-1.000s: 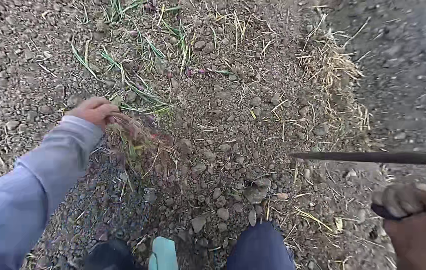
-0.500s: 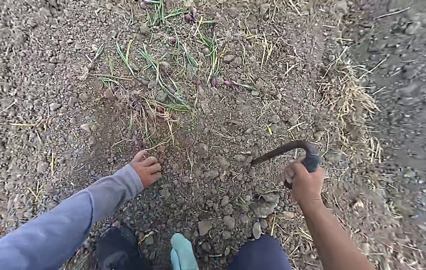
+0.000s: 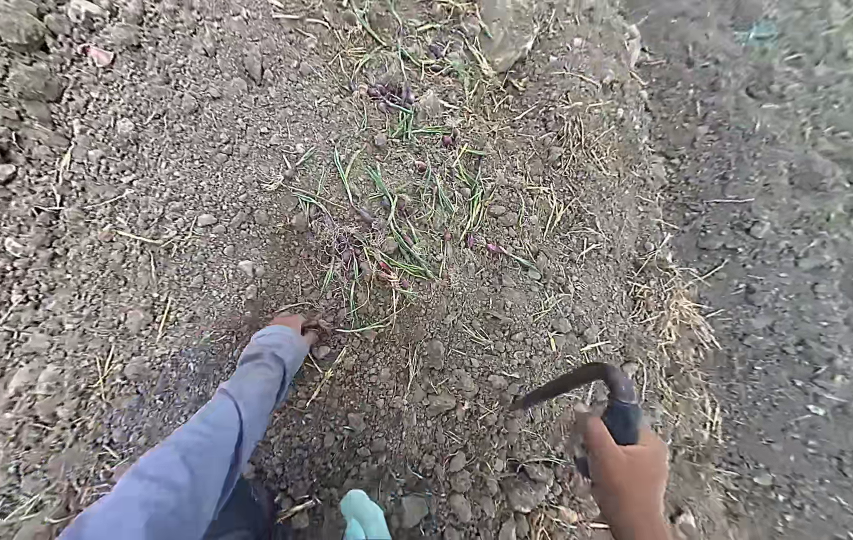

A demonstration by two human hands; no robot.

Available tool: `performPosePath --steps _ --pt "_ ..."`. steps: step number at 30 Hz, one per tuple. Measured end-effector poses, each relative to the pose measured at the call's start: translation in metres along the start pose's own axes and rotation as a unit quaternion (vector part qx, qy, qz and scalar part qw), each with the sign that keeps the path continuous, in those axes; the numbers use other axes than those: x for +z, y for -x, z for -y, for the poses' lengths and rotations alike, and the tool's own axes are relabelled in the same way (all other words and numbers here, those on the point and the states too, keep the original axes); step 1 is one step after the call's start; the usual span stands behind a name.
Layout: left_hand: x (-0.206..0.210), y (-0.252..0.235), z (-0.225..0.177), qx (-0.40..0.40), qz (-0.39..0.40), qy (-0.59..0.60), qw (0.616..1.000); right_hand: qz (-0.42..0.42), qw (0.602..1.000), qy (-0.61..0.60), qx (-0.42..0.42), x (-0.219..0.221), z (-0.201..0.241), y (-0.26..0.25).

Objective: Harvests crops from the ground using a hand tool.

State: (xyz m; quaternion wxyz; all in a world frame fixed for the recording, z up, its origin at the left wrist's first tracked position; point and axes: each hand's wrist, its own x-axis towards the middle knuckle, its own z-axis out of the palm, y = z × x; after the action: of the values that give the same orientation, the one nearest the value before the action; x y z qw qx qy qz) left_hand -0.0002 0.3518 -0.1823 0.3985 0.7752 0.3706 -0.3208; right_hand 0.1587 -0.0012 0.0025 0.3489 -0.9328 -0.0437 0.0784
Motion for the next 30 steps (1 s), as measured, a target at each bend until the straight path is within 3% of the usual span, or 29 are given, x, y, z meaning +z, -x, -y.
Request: performPosePath --steps 2,4,6,7,10,13,14,17,19,21,22,24,26,28,29,30 --pt "0.004 0.002 0.028 0.001 -0.018 0.036 0.999 0.051 0.995 -0.066 -0.049 0.000 0.032 0.015" --pt "0.006 0.007 0.064 -0.008 -0.095 0.099 0.991 0.100 0.978 -0.166 -0.071 0.014 0.059 0.026" --pt "0.018 -0.007 0.091 0.046 -0.211 0.155 0.964 0.158 0.952 -0.248 -0.089 0.040 0.074 0.031" --pt "0.012 -0.006 0.091 0.075 -0.209 0.170 0.960 0.181 0.941 -0.268 -0.096 0.055 0.076 0.033" --pt "-0.011 0.007 0.060 0.167 -0.182 0.195 0.949 0.209 0.933 -0.267 -0.120 0.086 0.073 0.039" --pt "0.012 0.011 0.013 0.233 -0.176 0.184 0.939 0.212 0.929 -0.279 -0.117 0.089 0.071 0.044" --pt "0.026 0.007 -0.002 0.241 -0.168 0.155 0.943 0.209 0.927 -0.288 -0.117 0.087 0.068 0.046" --pt "0.044 -0.013 -0.029 0.186 -0.036 0.043 0.981 0.195 0.917 -0.326 -0.120 0.084 0.059 0.056" --pt "0.038 -0.015 -0.023 0.209 -0.080 0.065 0.972 0.198 0.912 -0.336 -0.130 0.082 0.056 0.062" --pt "0.025 -0.003 0.004 0.215 -0.203 0.146 0.944 0.213 0.921 -0.295 -0.142 0.078 0.060 0.068" --pt "0.011 0.009 0.023 0.179 -0.230 0.179 0.940 0.225 0.930 -0.250 -0.150 0.076 0.066 0.072" --pt "-0.032 0.047 0.067 0.047 -0.214 0.220 0.951 0.257 0.942 -0.106 -0.187 0.078 0.089 0.076" --pt "-0.065 0.078 0.131 -0.054 -0.249 0.240 0.937 0.309 0.922 0.013 -0.234 0.096 0.125 0.079" --pt "-0.086 0.108 0.204 -0.136 -0.298 0.254 0.910 0.366 0.888 -0.018 -0.278 0.123 0.156 0.082" --pt "-0.091 0.122 0.240 -0.176 -0.310 0.268 0.895 0.396 0.858 -0.109 -0.310 0.142 0.163 0.078" --pt "-0.090 0.135 0.271 -0.218 -0.306 0.287 0.881 0.436 0.801 -0.233 -0.338 0.164 0.167 0.069"
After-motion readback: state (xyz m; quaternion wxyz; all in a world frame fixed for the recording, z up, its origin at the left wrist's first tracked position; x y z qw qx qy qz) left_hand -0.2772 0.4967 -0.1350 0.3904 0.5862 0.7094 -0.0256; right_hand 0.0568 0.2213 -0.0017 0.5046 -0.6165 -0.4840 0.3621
